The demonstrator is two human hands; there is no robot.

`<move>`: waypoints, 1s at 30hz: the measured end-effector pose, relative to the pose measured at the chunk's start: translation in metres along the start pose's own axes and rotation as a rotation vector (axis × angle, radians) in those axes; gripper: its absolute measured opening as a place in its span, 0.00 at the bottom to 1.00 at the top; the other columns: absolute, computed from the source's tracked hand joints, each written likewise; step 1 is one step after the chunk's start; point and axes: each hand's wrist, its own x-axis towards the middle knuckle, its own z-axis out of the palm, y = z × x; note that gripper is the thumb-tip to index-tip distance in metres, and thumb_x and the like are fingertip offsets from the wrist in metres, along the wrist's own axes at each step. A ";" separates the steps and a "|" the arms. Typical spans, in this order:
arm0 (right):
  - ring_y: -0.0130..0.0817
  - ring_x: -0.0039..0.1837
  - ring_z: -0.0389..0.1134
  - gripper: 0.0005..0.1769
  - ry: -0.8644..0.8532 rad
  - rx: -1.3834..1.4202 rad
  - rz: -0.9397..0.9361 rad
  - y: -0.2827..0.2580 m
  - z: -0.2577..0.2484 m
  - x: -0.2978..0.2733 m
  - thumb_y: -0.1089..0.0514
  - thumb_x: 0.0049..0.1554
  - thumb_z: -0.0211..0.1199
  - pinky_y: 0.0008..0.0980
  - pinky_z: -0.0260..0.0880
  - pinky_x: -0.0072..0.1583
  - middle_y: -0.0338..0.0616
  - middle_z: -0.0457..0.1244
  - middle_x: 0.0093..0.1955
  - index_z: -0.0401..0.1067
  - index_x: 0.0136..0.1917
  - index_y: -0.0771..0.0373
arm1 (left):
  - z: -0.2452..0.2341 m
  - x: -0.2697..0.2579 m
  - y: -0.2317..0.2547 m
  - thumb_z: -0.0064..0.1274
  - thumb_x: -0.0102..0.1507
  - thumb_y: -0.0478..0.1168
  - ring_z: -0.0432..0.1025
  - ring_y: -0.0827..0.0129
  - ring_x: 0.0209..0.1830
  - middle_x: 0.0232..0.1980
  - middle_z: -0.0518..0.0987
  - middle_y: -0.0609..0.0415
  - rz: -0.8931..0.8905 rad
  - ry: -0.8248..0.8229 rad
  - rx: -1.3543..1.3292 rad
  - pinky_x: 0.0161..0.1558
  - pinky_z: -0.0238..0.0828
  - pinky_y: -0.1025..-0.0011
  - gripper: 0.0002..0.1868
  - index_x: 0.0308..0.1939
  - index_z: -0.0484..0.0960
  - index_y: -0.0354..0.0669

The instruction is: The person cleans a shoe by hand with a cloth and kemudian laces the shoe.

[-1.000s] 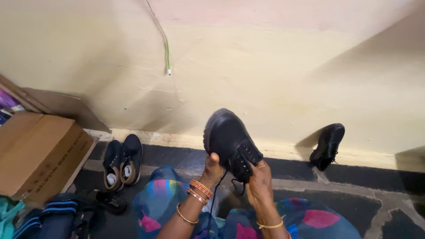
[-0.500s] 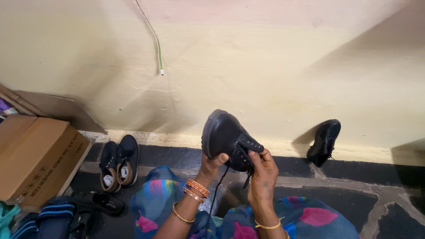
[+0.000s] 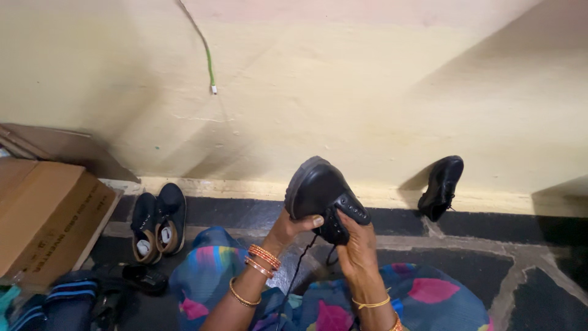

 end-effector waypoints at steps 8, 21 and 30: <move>0.29 0.49 0.73 0.09 -0.063 0.039 -0.048 0.006 0.008 -0.002 0.67 0.59 0.62 0.30 0.73 0.54 0.43 0.72 0.49 0.78 0.54 0.65 | 0.009 0.006 0.000 0.61 0.53 0.37 0.74 0.70 0.55 0.54 0.81 0.55 0.015 0.095 -0.300 0.59 0.71 0.69 0.29 0.59 0.79 0.38; 0.33 0.54 0.73 0.14 -0.046 0.137 -0.032 0.006 0.009 -0.005 0.69 0.59 0.61 0.33 0.74 0.57 0.46 0.71 0.54 0.75 0.59 0.67 | -0.002 0.007 -0.036 0.63 0.52 0.32 0.73 0.69 0.54 0.53 0.81 0.56 -0.047 0.129 -0.295 0.58 0.70 0.67 0.29 0.58 0.79 0.38; 0.35 0.54 0.74 0.15 -0.030 0.150 -0.004 0.005 0.010 -0.007 0.67 0.57 0.61 0.35 0.74 0.58 0.48 0.71 0.54 0.75 0.58 0.68 | 0.007 0.004 -0.015 0.62 0.54 0.33 0.72 0.69 0.56 0.56 0.79 0.54 -0.064 0.061 -0.229 0.61 0.68 0.67 0.30 0.62 0.77 0.36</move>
